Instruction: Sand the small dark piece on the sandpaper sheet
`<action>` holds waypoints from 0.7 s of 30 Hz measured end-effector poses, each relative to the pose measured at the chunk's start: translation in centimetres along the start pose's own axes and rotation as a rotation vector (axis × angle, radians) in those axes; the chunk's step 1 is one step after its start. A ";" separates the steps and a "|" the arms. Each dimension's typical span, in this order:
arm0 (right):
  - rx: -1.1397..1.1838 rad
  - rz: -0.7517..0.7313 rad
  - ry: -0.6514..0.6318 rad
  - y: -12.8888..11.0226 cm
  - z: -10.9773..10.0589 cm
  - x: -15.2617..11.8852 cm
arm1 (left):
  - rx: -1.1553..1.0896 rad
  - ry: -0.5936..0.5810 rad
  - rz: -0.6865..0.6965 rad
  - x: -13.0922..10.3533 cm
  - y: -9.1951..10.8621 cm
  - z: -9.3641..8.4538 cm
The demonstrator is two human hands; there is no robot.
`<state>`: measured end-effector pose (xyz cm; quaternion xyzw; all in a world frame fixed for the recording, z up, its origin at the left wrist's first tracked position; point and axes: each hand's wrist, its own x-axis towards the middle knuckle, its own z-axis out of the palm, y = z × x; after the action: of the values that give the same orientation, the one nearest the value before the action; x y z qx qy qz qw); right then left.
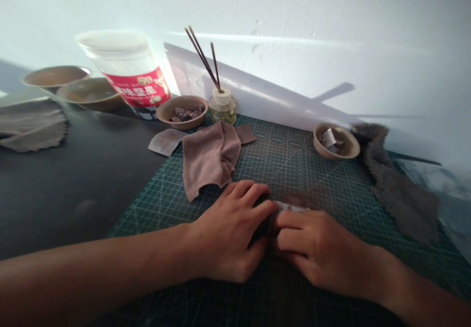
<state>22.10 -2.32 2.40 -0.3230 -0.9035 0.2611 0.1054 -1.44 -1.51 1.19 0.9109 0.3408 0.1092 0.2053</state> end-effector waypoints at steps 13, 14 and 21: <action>-0.059 0.149 0.061 0.5 -0.9 -0.4 | 0.026 0.027 -0.010 0.0 -0.1 0.3; -0.039 0.157 0.044 0.5 -0.9 -0.4 | 0.028 0.029 -0.012 0.0 -0.1 0.3; -0.015 0.103 0.036 0.5 -0.9 -0.4 | 0.035 0.008 -0.018 0.2 0.0 0.0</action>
<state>22.99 -1.91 2.85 -0.3746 -0.8855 0.2537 0.1054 -1.30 -1.42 1.20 0.9108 0.3515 0.1052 0.1891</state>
